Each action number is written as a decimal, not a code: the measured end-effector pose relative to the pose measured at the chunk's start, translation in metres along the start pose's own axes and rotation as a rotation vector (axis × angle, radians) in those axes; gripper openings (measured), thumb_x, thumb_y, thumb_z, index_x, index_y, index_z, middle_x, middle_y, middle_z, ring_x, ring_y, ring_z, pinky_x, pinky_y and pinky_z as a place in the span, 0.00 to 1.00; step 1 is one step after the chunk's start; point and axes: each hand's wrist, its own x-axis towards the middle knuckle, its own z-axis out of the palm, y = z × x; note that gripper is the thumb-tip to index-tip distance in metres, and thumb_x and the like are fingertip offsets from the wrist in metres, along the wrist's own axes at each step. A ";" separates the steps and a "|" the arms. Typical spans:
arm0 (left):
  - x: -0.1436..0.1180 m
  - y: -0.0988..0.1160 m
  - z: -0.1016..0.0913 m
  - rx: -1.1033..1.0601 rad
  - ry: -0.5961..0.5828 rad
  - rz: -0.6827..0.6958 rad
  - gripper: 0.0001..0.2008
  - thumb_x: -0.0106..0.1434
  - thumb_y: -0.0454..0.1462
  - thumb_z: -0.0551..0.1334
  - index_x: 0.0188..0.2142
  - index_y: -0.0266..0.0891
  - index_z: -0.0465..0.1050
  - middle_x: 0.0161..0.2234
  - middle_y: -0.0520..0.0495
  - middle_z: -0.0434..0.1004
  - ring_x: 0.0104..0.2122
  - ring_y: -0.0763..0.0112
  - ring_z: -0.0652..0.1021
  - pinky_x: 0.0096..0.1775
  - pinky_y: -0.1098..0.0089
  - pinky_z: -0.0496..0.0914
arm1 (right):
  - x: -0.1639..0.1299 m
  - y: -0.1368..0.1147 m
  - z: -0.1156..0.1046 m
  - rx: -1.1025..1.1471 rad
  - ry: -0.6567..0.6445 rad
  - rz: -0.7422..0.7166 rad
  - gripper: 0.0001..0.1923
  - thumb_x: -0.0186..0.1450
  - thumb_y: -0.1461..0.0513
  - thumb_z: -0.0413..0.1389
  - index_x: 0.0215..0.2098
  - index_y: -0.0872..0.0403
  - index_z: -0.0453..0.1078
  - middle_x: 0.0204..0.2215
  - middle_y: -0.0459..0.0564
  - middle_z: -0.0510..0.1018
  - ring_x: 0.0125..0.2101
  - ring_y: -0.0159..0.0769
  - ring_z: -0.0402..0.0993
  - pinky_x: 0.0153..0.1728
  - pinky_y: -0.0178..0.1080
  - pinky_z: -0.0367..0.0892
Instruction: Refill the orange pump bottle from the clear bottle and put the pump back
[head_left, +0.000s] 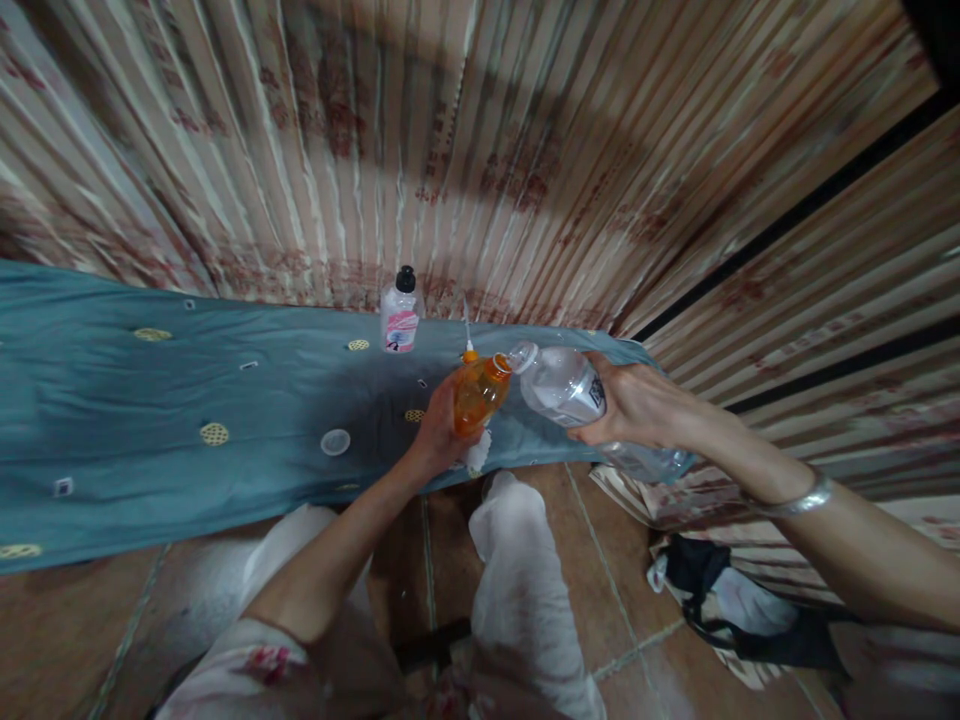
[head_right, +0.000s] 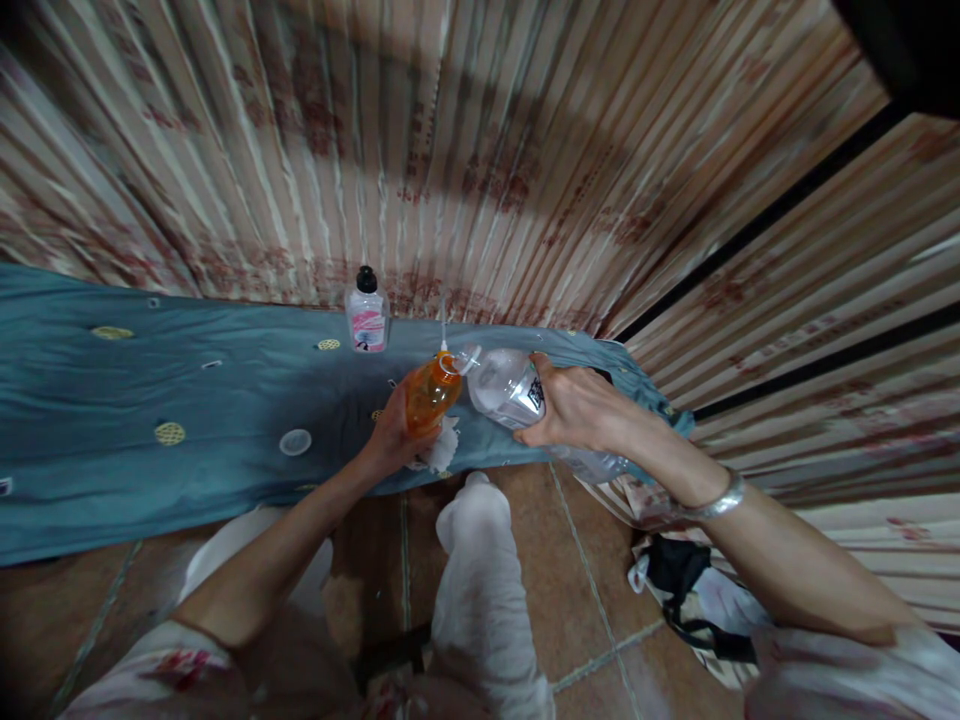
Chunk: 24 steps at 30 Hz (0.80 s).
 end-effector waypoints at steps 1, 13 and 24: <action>0.000 -0.001 0.000 -0.010 0.000 0.007 0.44 0.56 0.33 0.69 0.69 0.40 0.54 0.65 0.34 0.70 0.64 0.49 0.73 0.66 0.45 0.68 | 0.000 0.000 0.000 0.000 0.000 -0.002 0.37 0.54 0.45 0.66 0.54 0.59 0.68 0.25 0.48 0.78 0.30 0.48 0.80 0.27 0.39 0.61; 0.001 0.001 0.001 -0.041 0.017 -0.011 0.43 0.54 0.33 0.70 0.68 0.39 0.57 0.64 0.34 0.70 0.64 0.47 0.73 0.66 0.44 0.68 | 0.000 0.000 0.001 -0.006 0.014 0.002 0.38 0.54 0.46 0.66 0.54 0.60 0.68 0.24 0.48 0.77 0.29 0.49 0.80 0.26 0.39 0.60; 0.000 0.001 0.001 0.014 0.006 -0.020 0.44 0.55 0.32 0.70 0.68 0.40 0.54 0.66 0.35 0.69 0.65 0.48 0.73 0.67 0.45 0.68 | 0.000 0.000 0.002 -0.019 0.033 -0.012 0.36 0.54 0.46 0.67 0.53 0.58 0.70 0.23 0.47 0.78 0.28 0.48 0.79 0.26 0.39 0.60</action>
